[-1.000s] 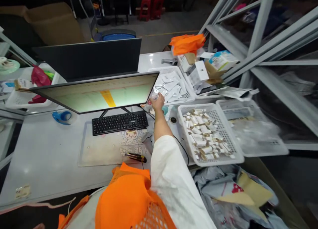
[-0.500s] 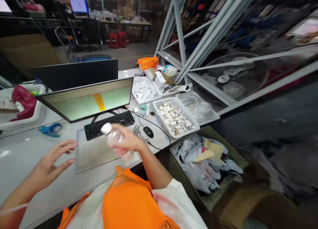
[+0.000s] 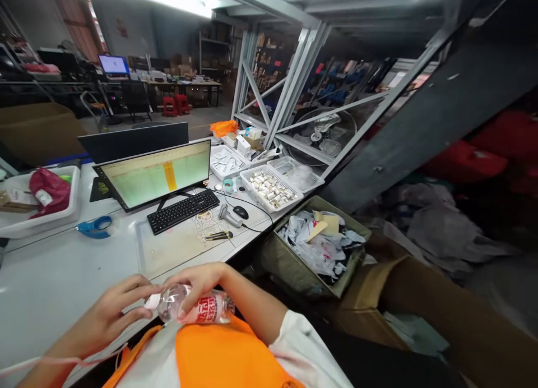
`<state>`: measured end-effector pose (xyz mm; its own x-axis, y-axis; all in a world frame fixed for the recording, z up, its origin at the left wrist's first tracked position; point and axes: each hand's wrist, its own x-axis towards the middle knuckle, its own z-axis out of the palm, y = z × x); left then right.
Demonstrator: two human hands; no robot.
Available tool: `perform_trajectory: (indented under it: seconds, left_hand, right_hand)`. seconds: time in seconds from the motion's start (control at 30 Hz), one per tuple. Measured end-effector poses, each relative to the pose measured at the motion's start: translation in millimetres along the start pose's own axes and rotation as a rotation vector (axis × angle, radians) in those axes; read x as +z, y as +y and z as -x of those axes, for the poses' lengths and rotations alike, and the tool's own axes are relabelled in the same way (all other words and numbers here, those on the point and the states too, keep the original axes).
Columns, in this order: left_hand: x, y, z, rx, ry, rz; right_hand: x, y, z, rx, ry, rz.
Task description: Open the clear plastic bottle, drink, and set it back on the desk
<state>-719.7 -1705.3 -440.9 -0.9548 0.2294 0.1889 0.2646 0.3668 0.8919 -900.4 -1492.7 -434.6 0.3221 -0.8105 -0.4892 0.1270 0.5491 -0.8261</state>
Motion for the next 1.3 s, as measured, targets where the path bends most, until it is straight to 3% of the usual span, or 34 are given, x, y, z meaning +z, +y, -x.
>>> perform_trajectory:
  seconds: [0.1, 0.23, 0.4, 0.5, 0.6, 0.67, 0.73, 0.9, 0.97, 1.3]
  left_hand:
    - [12, -6, 19, -0.151, 0.149, 0.029]
    - [30, -17, 41, -0.491, 0.322, 0.050]
    - [47, -23, 66, -0.774, 0.429, -0.194]
    - [56, -21, 72, -0.769, 0.556, -0.330]
    - [62, -16, 72, -0.649, 0.749, -0.298]
    - [62, -13, 73, -0.579, 0.808, -0.244]
    - [57, -6, 79, -0.525, 0.769, -0.178]
    - [34, 20, 105, -0.406, 0.405, 0.047]
    - [29, 28, 113, -0.405, 0.335, 0.098]
    - [46, 28, 117, -0.490, 0.388, 0.024]
  right_hand:
    - [19, -12, -8, 0.051, 0.197, 0.293]
    - [47, -15, -30, 0.091, 0.444, 0.643]
    - [76, 1, -61, 0.096, 0.526, 0.902]
    - [85, 6, -73, 0.089, 0.501, 0.934]
    - [88, 4, -78, 0.093, 0.503, 0.952]
    - [88, 0, -77, 0.080, 0.496, 0.953]
    - [87, -6, -74, 0.041, 0.458, 0.925]
    - [83, -14, -61, -0.041, 0.375, 0.737]
    - [84, -14, -57, -0.044, 0.347, 0.674]
    - [90, -16, -55, 0.004, 0.326, 0.686]
